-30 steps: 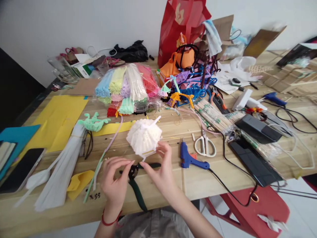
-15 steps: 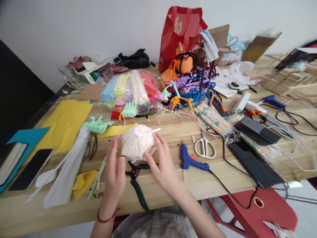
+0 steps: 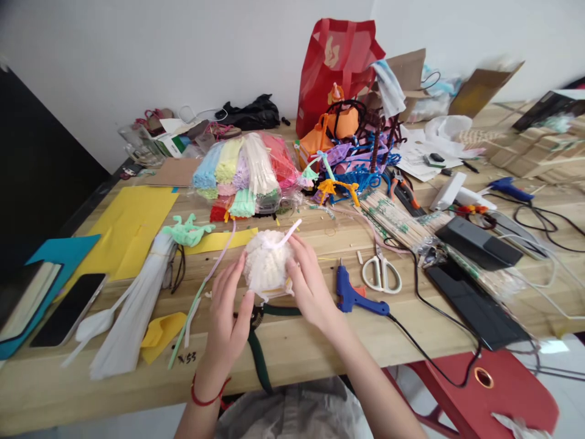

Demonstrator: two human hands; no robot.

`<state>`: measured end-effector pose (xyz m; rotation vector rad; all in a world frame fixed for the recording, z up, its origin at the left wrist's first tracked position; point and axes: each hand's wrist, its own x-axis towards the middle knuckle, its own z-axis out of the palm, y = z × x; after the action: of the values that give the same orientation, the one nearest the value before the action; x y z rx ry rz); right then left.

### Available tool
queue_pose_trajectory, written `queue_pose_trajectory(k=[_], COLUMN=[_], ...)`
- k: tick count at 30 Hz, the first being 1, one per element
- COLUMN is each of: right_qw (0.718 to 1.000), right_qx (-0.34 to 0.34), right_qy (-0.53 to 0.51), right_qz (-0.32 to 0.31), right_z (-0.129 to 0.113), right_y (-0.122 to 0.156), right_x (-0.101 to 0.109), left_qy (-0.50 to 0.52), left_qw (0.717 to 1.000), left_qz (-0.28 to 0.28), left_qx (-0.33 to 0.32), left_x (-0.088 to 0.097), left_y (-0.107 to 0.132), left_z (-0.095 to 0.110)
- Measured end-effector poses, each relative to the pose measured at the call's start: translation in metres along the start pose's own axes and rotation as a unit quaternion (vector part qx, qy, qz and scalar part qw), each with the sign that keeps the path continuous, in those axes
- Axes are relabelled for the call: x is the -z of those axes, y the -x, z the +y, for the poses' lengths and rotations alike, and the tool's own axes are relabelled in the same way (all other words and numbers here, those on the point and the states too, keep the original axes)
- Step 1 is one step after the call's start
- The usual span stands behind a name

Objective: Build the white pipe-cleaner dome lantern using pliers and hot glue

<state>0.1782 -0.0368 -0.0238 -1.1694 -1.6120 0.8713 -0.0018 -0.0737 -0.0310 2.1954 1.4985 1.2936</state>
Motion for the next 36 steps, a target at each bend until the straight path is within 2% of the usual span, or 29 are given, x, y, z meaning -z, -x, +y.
queue_pose_trajectory(k=[5,12,14,18,20,22,25,29,33,36], right_qw=[1.0,0.996,0.996,0.992,0.995,0.997,0.984,0.968,0.98,0.992], right_qx=[0.026,0.08,0.086,0.109,0.085,0.034,-0.043,-0.101,-0.084,-0.024], right_qy=[0.008,0.019,0.014,0.019,-0.003,-0.069,-0.174,-0.228,-0.177,-0.053], right_qz=[-0.016,0.026,0.007,-0.067,-0.057,-0.021,0.001,0.012,0.037,0.111], right_z=[-0.007,-0.018,-0.025,-0.036,-0.037,-0.036,-0.031,-0.026,-0.022,-0.017], right_y=[-0.009,-0.03,-0.036,-0.049,-0.057,-0.067,-0.082,-0.096,-0.085,-0.049], right_x=[-0.003,0.002,0.006,0.01,0.009,0.007,0.005,0.008,0.016,0.021], left_qy=[-0.015,-0.026,-0.025,-0.017,-0.018,-0.019,-0.02,0.0,0.042,0.036], left_qw=[0.999,0.999,0.999,0.999,0.999,0.999,0.999,0.999,0.997,0.988], left_qz=[0.022,0.029,0.026,0.017,0.018,0.021,0.025,0.033,0.052,0.11], left_qx=[-0.025,-0.029,-0.028,-0.023,-0.025,-0.024,-0.011,0.003,0.045,0.098], left_x=[-0.002,-0.007,-0.009,-0.011,-0.012,-0.012,-0.014,-0.014,-0.005,0.008], left_y=[-0.006,-0.005,-0.005,-0.004,-0.004,-0.005,-0.006,-0.005,0.002,0.015], left_z=[-0.002,0.002,0.004,0.007,0.008,0.009,0.009,0.008,-0.001,-0.018])
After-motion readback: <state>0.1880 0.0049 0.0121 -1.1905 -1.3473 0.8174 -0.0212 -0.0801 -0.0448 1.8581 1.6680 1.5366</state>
